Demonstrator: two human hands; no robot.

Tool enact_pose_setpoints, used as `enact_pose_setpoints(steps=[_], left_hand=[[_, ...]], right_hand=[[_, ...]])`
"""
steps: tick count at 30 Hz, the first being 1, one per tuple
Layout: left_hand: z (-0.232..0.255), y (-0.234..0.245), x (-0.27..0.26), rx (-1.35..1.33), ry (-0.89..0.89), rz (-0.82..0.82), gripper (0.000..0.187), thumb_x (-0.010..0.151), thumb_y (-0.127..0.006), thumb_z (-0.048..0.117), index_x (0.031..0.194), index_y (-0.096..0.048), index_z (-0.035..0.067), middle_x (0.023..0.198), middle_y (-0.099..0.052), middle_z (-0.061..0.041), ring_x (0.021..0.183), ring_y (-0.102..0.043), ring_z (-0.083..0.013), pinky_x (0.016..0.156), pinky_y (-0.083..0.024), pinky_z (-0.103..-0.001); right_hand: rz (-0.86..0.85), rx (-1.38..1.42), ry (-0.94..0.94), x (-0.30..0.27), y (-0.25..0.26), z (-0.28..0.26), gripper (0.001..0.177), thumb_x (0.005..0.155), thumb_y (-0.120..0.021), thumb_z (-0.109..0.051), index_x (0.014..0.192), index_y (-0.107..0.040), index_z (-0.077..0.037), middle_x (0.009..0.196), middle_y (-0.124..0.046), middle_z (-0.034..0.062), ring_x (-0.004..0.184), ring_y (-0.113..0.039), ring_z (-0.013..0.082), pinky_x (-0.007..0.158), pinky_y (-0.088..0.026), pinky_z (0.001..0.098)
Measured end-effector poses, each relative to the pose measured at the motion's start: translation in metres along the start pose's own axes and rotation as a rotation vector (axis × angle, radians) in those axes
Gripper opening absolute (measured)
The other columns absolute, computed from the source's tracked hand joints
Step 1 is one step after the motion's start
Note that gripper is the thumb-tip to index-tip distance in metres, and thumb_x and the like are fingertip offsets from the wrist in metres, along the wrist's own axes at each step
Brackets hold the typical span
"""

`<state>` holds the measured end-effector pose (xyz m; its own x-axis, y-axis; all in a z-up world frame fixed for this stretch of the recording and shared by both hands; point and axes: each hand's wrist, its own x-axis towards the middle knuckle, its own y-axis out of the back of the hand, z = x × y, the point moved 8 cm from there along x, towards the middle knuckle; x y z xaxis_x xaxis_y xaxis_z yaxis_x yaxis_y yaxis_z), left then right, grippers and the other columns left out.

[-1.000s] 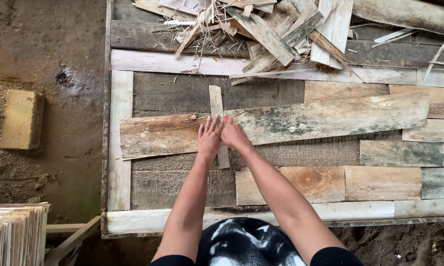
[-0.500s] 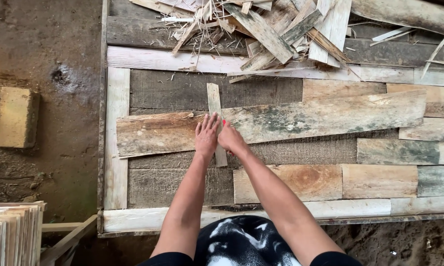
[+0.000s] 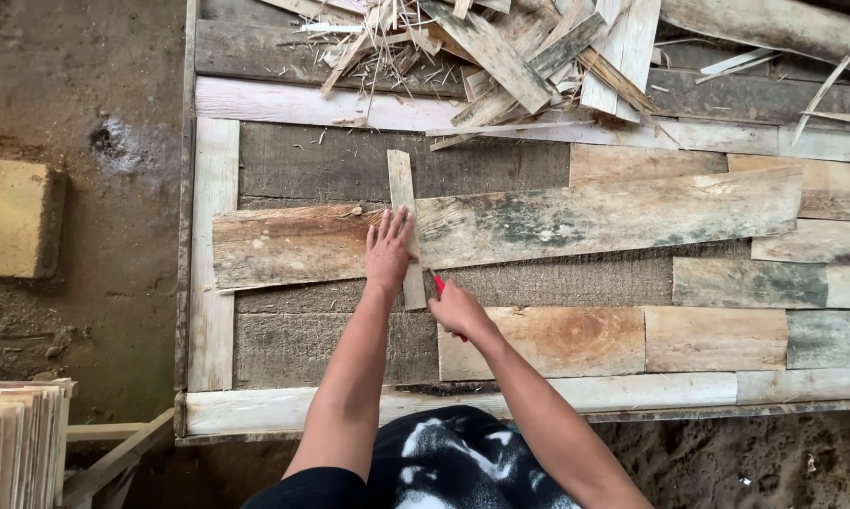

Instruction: The person arranges wooden planks on a flat surface, using a utility knife to trim and fit them into a pattern. They repeatedly pick up planks, position them, and adjust their placement to create a mosaic-like layout.

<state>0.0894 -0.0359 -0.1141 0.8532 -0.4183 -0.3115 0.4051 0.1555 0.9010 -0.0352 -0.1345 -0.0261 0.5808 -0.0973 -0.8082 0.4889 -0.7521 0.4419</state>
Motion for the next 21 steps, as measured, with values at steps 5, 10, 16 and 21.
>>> enact_pose_setpoints(steps=[5, 10, 16, 21], left_hand=[[0.002, 0.004, -0.003, -0.039, -0.006, 0.005, 0.095, 0.084, -0.080, 0.037, 0.163, -0.028, 0.028, 0.172, -0.015, 0.008, 0.159, -0.014, -0.0222, 0.127, -0.021, -0.051], [-0.003, -0.004, 0.004, -0.031, 0.001, -0.011, 0.094, 0.087, -0.078, 0.030, 0.164, -0.025, 0.028, 0.173, -0.012, 0.009, 0.159, -0.010, -0.0214, 0.127, -0.019, -0.052], [0.003, 0.014, -0.003, -0.056, 0.011, -0.049, 0.093, 0.088, -0.078, 0.032, 0.165, -0.024, 0.028, 0.173, -0.011, 0.008, 0.160, -0.008, -0.0220, 0.128, -0.017, -0.052], [0.001, 0.007, 0.000, -0.050, 0.011, -0.063, 0.091, 0.090, -0.077, 0.029, 0.164, -0.024, 0.028, 0.173, -0.009, 0.008, 0.160, -0.007, -0.0219, 0.128, -0.017, -0.052]], right_hand=[[-0.036, -0.050, -0.012, 0.020, 0.001, 0.005, 0.056, 0.093, -0.049, -0.032, 0.128, -0.054, 0.011, 0.101, -0.069, 0.0282, 0.055, -0.071, 0.0307, 0.060, -0.058, 0.0472], [-0.019, -0.147, 0.043, -0.021, 0.045, -0.061, 0.059, 0.099, -0.036, -0.034, 0.139, -0.044, 0.008, 0.130, -0.059, 0.0390, 0.122, -0.061, 0.0510, 0.103, -0.047, 0.0604], [0.138, -0.081, 0.145, -0.017, 0.071, -0.104, 0.060, 0.105, -0.028, -0.029, 0.157, -0.024, 0.000, 0.133, -0.058, 0.0354, 0.119, -0.064, 0.0494, 0.099, -0.051, 0.0604], [0.173, -0.067, 0.203, 0.011, 0.065, -0.104, 0.052, 0.106, -0.030, -0.023, 0.153, -0.028, 0.001, 0.123, -0.061, 0.0372, 0.110, -0.067, 0.0524, 0.092, -0.055, 0.0626]])
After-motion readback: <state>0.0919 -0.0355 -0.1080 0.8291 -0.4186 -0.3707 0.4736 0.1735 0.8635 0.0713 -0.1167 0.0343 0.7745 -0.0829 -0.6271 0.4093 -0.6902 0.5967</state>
